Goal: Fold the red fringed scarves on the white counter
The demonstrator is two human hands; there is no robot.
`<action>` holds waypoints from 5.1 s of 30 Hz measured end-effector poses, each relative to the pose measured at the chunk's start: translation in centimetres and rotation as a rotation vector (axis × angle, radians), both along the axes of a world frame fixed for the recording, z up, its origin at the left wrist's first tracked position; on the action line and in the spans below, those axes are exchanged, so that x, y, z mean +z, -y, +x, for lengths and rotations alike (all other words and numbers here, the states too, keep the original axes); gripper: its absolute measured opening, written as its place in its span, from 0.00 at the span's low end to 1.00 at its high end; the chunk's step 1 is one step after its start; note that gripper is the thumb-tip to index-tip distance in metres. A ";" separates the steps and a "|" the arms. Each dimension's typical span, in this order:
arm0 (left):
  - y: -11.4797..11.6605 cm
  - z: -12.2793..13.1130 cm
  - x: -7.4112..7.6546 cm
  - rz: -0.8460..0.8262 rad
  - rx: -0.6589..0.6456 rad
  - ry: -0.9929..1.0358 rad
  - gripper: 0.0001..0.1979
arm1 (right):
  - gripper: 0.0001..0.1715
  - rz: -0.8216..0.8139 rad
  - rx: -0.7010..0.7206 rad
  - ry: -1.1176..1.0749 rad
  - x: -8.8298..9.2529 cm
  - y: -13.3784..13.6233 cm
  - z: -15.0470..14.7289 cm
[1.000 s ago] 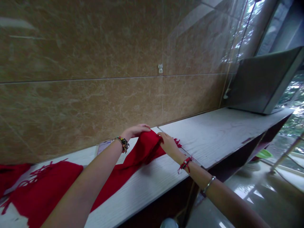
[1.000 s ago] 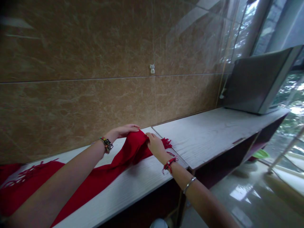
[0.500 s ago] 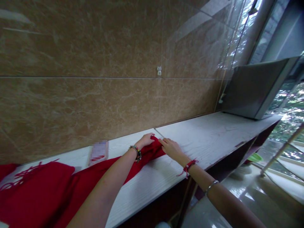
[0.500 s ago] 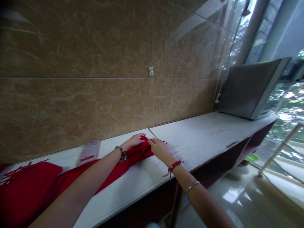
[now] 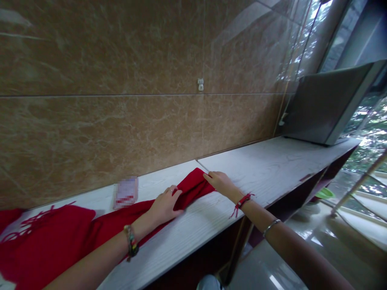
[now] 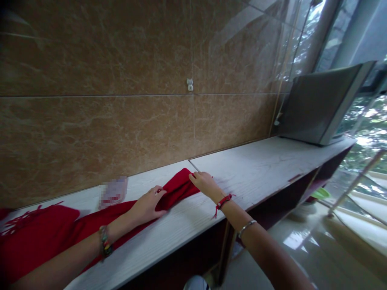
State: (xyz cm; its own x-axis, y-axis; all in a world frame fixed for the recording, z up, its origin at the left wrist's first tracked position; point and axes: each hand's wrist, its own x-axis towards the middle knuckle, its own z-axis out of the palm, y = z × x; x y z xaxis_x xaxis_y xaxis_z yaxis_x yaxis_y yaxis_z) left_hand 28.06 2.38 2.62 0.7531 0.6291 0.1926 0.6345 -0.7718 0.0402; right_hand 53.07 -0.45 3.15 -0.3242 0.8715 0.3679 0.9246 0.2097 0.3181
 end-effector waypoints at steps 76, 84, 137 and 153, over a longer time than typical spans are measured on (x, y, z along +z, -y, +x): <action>0.7 -4.7 -2.0 0.253 0.003 -0.231 0.17 | 0.16 0.119 0.258 -0.019 -4.1 0.2 2.8; -0.6 -4.6 1.2 0.368 0.083 -0.161 0.12 | 0.16 0.126 0.198 -0.060 -2.4 0.0 2.8; 2.4 2.7 -2.0 0.363 0.177 -0.168 0.15 | 0.12 -0.009 0.091 -0.027 -2.1 -0.5 1.8; 3.1 -0.1 -2.9 0.293 -0.009 -0.247 0.19 | 0.15 0.192 0.313 -0.038 -5.5 1.0 3.5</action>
State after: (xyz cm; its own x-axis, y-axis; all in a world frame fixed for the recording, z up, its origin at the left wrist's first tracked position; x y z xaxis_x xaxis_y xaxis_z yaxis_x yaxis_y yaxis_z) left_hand 27.99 -0.73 -0.31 0.8042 0.5677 0.1756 0.5910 -0.7333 -0.3361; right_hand 56.62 -1.45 -2.39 -0.5470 0.6464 0.5319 0.8371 0.4240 0.3456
